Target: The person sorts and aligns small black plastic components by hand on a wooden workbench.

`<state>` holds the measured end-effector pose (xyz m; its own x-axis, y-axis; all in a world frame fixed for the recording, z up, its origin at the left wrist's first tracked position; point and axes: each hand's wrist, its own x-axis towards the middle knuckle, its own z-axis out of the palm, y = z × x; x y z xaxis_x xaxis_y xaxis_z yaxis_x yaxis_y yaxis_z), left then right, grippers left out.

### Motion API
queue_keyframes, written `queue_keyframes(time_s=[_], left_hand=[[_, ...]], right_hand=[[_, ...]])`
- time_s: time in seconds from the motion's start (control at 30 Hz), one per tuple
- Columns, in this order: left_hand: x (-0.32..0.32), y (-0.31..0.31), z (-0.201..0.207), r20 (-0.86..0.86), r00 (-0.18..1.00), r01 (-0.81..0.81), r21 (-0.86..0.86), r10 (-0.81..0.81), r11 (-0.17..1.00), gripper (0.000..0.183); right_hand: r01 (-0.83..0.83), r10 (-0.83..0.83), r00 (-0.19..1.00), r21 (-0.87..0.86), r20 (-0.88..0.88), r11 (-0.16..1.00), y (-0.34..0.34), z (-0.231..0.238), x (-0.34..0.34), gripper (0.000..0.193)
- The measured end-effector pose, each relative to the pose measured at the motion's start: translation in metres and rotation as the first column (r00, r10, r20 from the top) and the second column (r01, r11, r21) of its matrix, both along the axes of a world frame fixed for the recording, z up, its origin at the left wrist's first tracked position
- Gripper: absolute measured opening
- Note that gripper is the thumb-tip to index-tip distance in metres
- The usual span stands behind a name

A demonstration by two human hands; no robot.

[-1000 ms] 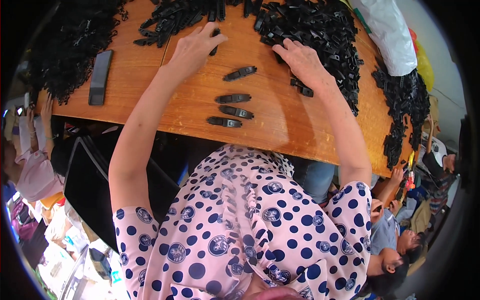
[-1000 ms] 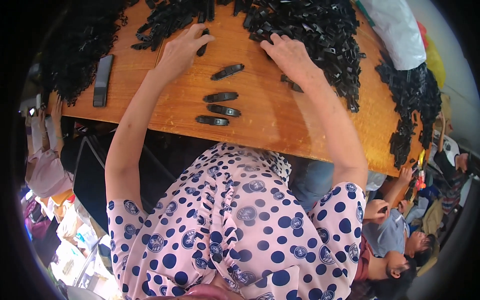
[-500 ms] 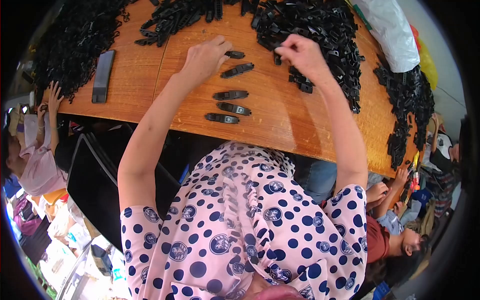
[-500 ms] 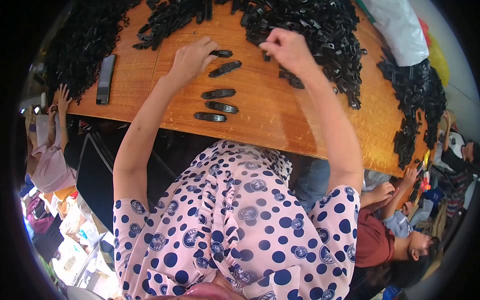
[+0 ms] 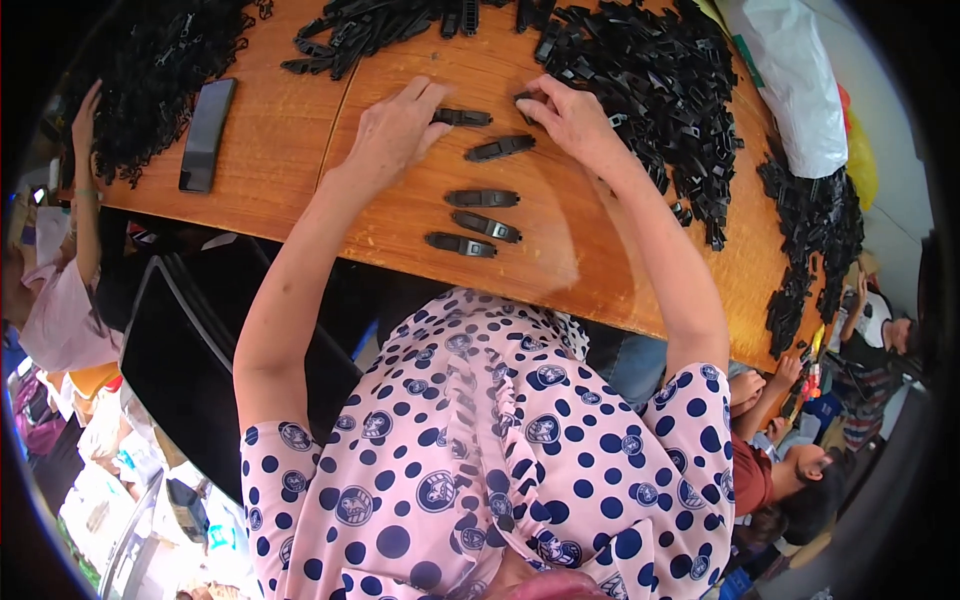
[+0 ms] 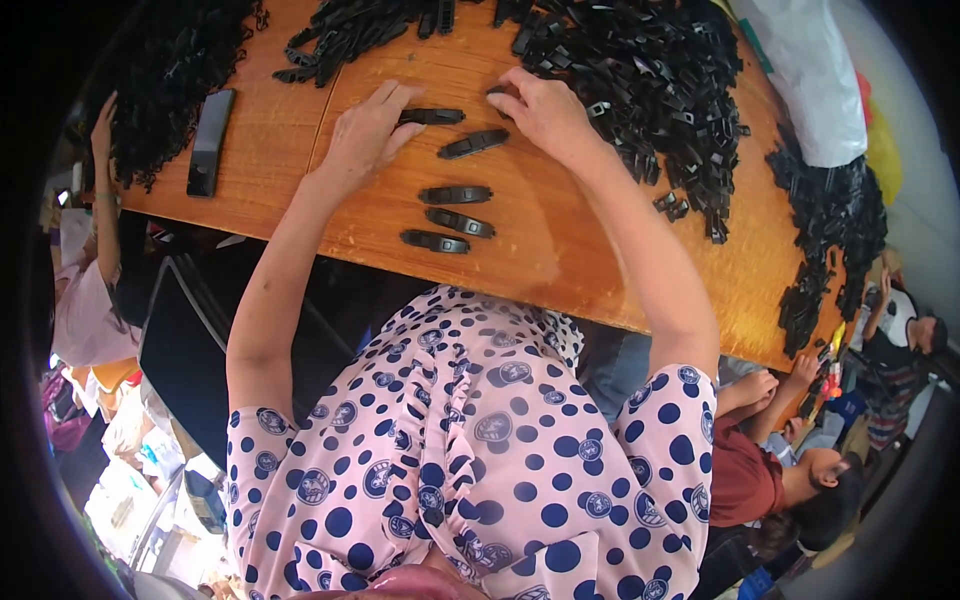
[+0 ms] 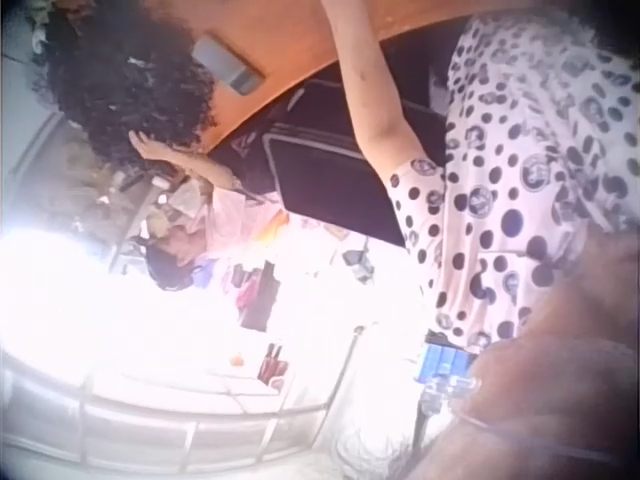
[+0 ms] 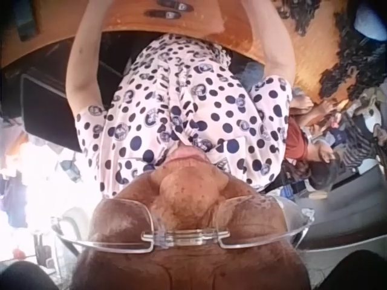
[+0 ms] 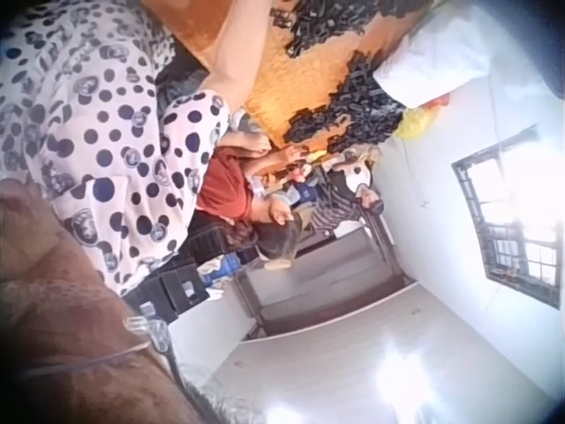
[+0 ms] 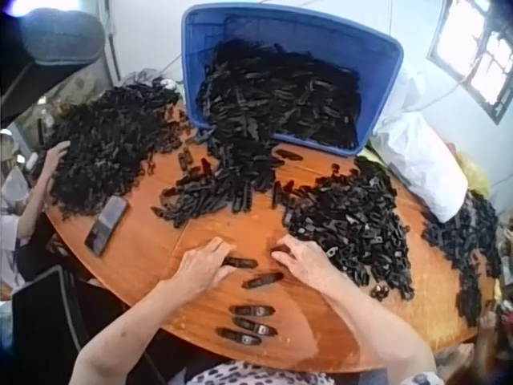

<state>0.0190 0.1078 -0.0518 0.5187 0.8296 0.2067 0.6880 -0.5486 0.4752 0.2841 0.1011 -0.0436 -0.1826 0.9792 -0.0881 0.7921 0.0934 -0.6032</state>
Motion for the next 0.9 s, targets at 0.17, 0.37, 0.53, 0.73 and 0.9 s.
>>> queue_keyframes(time_s=[0.17,0.37,0.53,0.73,0.9], left_hand=[[0.002,0.005,-0.005,0.029,0.998,0.062,-0.070,-0.060,0.996,0.024],[0.005,0.004,-0.006,0.109,0.992,0.079,-0.094,-0.069,0.992,0.022],[0.003,0.002,-0.007,0.142,0.986,0.099,-0.118,-0.082,0.988,0.022],[-0.001,0.005,-0.011,0.155,0.981,0.135,-0.108,-0.117,0.985,0.020],[0.000,0.008,-0.010,0.165,0.979,0.141,-0.109,-0.122,0.984,0.017]], right_hand=[[-0.032,0.014,0.984,0.099,0.180,0.995,-0.005,0.002,-0.009,0.032],[-0.172,0.150,0.979,0.164,0.138,0.971,-0.009,0.005,-0.004,0.031],[-0.117,0.102,0.987,0.123,0.124,0.985,-0.010,0.012,-0.004,0.029],[-0.268,0.253,0.963,0.215,0.097,0.939,-0.010,0.026,-0.010,0.024],[-0.425,0.389,0.895,0.150,0.220,0.893,-0.004,0.029,-0.020,0.019]])
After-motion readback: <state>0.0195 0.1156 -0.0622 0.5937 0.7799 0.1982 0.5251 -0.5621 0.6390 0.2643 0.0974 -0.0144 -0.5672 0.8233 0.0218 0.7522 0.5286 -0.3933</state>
